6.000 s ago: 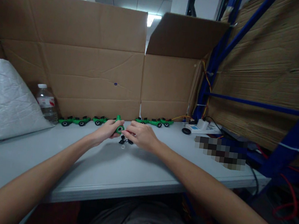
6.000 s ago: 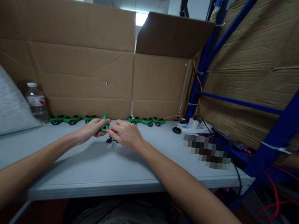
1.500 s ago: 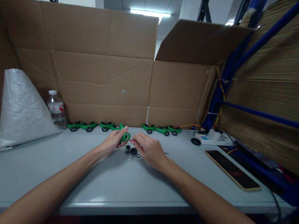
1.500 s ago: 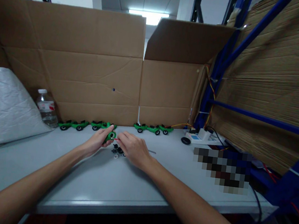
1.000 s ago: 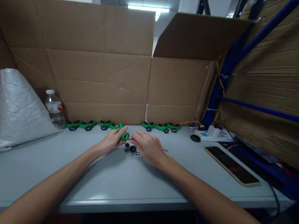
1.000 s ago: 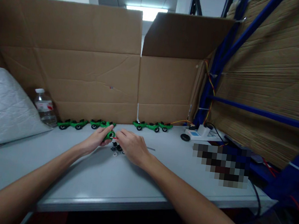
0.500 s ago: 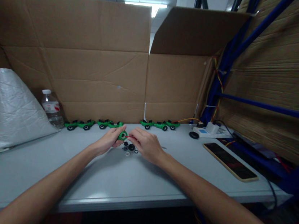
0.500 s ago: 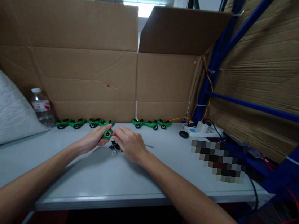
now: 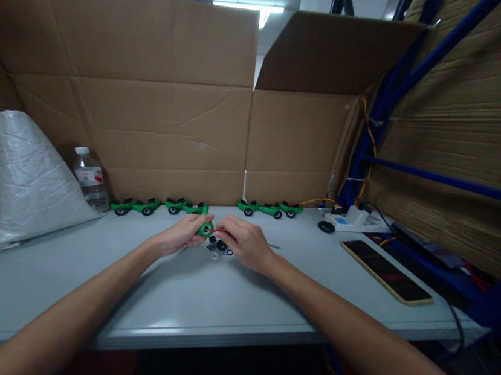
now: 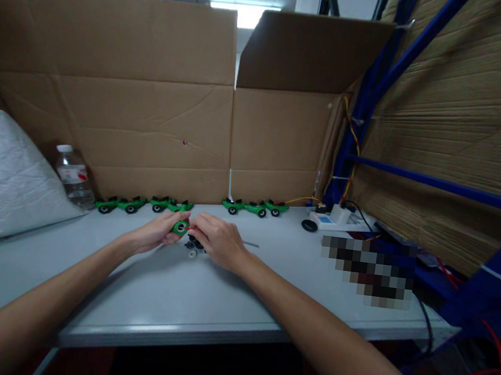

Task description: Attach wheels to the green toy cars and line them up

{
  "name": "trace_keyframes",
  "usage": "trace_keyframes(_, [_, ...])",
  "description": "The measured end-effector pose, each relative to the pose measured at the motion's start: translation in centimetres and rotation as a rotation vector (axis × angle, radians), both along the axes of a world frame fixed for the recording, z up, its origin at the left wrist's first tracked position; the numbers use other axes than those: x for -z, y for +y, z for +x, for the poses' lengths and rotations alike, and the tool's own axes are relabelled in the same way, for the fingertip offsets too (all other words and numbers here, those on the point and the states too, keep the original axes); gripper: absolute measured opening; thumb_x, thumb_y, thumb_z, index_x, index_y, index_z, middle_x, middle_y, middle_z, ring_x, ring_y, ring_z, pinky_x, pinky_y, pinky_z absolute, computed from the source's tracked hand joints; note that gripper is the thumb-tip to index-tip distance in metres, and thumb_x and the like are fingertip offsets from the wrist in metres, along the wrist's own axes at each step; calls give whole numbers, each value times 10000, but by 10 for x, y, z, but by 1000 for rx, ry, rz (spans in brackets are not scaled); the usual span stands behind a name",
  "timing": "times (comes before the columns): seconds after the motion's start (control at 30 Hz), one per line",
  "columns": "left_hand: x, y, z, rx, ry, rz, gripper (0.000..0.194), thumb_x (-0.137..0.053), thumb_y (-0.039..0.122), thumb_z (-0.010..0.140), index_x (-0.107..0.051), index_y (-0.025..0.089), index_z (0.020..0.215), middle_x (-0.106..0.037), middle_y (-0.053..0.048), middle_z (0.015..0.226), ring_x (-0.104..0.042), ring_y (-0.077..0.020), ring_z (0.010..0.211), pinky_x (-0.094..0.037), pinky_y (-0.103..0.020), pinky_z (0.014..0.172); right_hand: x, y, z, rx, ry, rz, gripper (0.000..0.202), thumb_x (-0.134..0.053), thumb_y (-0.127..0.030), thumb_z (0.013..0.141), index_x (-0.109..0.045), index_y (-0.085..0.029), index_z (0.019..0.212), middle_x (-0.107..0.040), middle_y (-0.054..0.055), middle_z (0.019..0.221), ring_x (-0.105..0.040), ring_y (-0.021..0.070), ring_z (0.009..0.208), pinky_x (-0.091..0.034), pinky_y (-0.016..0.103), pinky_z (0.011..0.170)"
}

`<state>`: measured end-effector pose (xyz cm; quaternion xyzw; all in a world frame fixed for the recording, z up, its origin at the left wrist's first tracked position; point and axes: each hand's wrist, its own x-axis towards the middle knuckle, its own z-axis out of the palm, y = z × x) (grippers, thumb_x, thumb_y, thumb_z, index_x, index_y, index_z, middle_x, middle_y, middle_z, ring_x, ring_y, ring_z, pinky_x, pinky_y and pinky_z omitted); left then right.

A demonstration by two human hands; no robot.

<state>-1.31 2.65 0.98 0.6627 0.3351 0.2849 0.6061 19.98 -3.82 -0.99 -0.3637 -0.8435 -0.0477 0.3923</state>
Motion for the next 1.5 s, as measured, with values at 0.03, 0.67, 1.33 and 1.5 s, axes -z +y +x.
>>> trace_keyframes(0.03, [1, 1, -1, 8, 0, -5, 475, -678, 618, 887, -479, 197, 795, -320, 91, 618, -217, -50, 466, -110, -219, 439, 1, 1, 0, -7, 3, -3, 230, -460, -388, 1108, -629, -235, 1077, -692, 54, 1061, -635, 180, 916, -424, 263, 788])
trace_keyframes(0.67, [5, 7, -2, 69, 41, -102, 492, -649, 640, 884, -486, 202, 732, -271, 108, 536, -170, -49, 416, -66, -228, 429, 9, 9, 2, -61, 43, -68, 219, -477, -390, 1096, -632, -240, 1059, -698, 46, 1030, -632, 186, 911, -444, 269, 810])
trace_keyframes(1.33, [12, 6, 14, -164, -72, 35, 501, -706, 635, 846, -445, 214, 764, -323, 108, 548, -268, -51, 414, -131, -202, 416, 2, 3, -1, 188, -107, 56, 216, -472, -355, 1107, -632, -224, 1043, -681, 70, 1020, -617, 205, 974, -411, 280, 758])
trace_keyframes(1.5, [5, 0, 12, -115, -57, -35, 494, -726, 620, 842, -474, 199, 791, -333, 101, 583, -242, -41, 436, -99, -203, 425, 2, 2, -2, 145, -85, 68, 217, -473, -368, 1108, -635, -229, 1069, -694, 68, 1027, -629, 203, 1004, -426, 279, 793])
